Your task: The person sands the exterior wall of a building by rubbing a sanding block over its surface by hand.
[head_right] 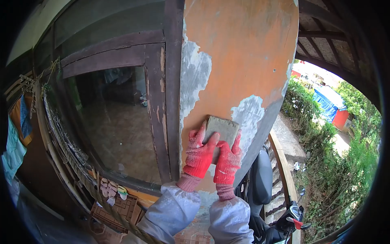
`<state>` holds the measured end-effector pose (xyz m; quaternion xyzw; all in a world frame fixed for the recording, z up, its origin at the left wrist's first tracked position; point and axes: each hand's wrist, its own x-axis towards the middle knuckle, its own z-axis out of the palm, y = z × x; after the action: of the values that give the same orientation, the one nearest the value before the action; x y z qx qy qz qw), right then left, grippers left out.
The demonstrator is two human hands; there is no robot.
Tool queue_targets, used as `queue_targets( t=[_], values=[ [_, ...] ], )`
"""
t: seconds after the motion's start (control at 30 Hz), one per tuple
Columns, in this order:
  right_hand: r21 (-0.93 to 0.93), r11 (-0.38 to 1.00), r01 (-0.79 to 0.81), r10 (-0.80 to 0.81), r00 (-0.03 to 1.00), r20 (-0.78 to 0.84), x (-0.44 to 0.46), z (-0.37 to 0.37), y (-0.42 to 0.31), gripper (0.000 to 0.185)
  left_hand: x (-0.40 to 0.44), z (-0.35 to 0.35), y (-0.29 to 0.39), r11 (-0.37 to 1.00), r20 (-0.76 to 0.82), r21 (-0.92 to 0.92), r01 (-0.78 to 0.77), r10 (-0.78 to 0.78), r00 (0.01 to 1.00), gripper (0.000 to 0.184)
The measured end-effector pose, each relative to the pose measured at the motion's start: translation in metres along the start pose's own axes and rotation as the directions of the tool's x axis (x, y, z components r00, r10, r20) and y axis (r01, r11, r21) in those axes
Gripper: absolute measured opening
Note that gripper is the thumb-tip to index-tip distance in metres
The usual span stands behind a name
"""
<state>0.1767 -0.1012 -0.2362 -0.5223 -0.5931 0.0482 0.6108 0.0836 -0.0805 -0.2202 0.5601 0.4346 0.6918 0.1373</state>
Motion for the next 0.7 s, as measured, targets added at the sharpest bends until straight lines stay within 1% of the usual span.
queue_targets(
  t=[0.03, 0.07, 0.1, 0.2, 0.23, 0.27, 0.3, 0.33, 0.37, 0.4, 0.43, 0.47, 0.5, 0.53, 0.57, 0.6, 0.63, 0.7],
  values=[
    [0.073, 0.996, -0.052, 0.053, 0.999, -0.011, -0.011, 0.009, 0.02, 0.025, -0.011, -0.002, -0.013, 0.998, 0.042, 0.055, 0.029, -0.031, 0.999, 0.066],
    [0.084, 0.995, -0.052, 0.052, 0.999, -0.002, -0.024, 0.015, 0.04, 0.025, -0.028, -0.004, -0.029, 0.992, 0.082, 0.115, 0.06, -0.069, 0.994, 0.066],
    [0.121, 0.983, -0.135, 0.137, 0.991, -0.009, -0.031, 0.018, 0.041, 0.031, -0.034, -0.001, -0.04, 0.988, 0.052, 0.147, 0.043, -0.051, 0.997, 0.065],
    [0.075, 0.986, -0.148, 0.152, 0.987, -0.05, -0.031, 0.022, 0.04, 0.055, -0.034, -0.001, -0.037, 0.99, 0.037, 0.131, 0.049, -0.054, 0.998, 0.064],
    [0.082, 0.977, -0.197, 0.2, 0.979, -0.034, -0.033, 0.018, 0.031, 0.045, -0.036, 0.0, -0.04, 0.993, 0.022, 0.109, 0.048, -0.05, 0.998, 0.064],
    [-0.01, 0.998, -0.067, 0.066, 0.997, -0.039, -0.037, 0.016, 0.039, 0.027, -0.036, 0.003, -0.044, 0.994, 0.021, 0.104, 0.039, -0.042, 0.999, 0.064],
    [-0.104, 0.993, 0.064, -0.069, 0.997, -0.043, -0.04, 0.014, 0.048, 0.016, -0.044, 0.005, -0.05, 0.994, 0.039, 0.059, 0.095, -0.098, 0.994, 0.064],
    [-0.105, 0.992, 0.066, -0.072, 0.996, -0.048, -0.046, 0.013, 0.052, 0.016, -0.048, 0.004, -0.053, 0.989, 0.057, 0.018, 0.144, -0.145, 0.988, 0.063],
    [-0.101, 0.995, 0.0, -0.004, 0.999, -0.042, -0.046, 0.017, 0.052, 0.012, -0.051, 0.003, -0.056, 0.995, 0.062, 0.04, 0.089, -0.092, 0.994, 0.063],
    [-0.099, 0.993, -0.067, 0.064, 0.997, -0.031, -0.048, 0.018, 0.053, 0.015, -0.056, 0.003, -0.063, 0.996, 0.055, 0.038, 0.081, -0.084, 0.995, 0.063],
    [-0.185, 0.982, -0.041, 0.036, 0.999, -0.03, -0.048, 0.018, 0.05, 0.013, -0.055, 0.004, -0.071, 0.993, 0.054, 0.119, -0.016, 0.01, 0.999, 0.062],
    [-0.177, 0.984, -0.027, 0.021, 0.999, -0.035, -0.045, 0.021, 0.046, 0.013, -0.051, 0.007, -0.079, 0.974, 0.06, 0.199, -0.111, 0.101, 0.993, 0.062],
    [0.002, 0.979, -0.202, 0.202, 0.977, -0.067, -0.045, 0.022, 0.036, 0.011, -0.05, 0.004, -0.069, 0.995, 0.048, 0.098, -0.014, 0.009, 0.999, 0.062],
    [-0.076, 0.988, -0.135, 0.132, 0.99, -0.038, -0.051, 0.021, 0.045, 0.012, -0.05, 0.001, -0.066, 0.995, 0.05, 0.096, -0.02, 0.016, 0.999, 0.062],
    [-0.149, 0.987, -0.063, 0.062, 0.998, -0.009, -0.057, 0.02, 0.054, 0.016, -0.054, -0.001, -0.064, 0.997, 0.049, 0.071, 0.02, -0.024, 0.999, 0.062],
    [-0.15, 0.987, -0.063, 0.062, 0.998, -0.009, -0.06, 0.023, 0.055, 0.016, -0.056, -0.003, -0.065, 0.997, 0.047, 0.047, 0.058, -0.06, 0.997, 0.062],
    [-0.021, 0.983, -0.18, 0.179, 0.982, -0.056, -0.062, 0.028, 0.054, 0.017, -0.055, -0.002, -0.067, 0.997, 0.046, 0.048, 0.057, -0.059, 0.997, 0.062],
    [0.126, 0.954, -0.273, 0.285, 0.955, -0.086, -0.047, 0.035, 0.049, 0.017, -0.043, 0.0, -0.071, 0.996, 0.027, 0.057, -0.069, 0.068, 0.997, 0.063]
  ],
)
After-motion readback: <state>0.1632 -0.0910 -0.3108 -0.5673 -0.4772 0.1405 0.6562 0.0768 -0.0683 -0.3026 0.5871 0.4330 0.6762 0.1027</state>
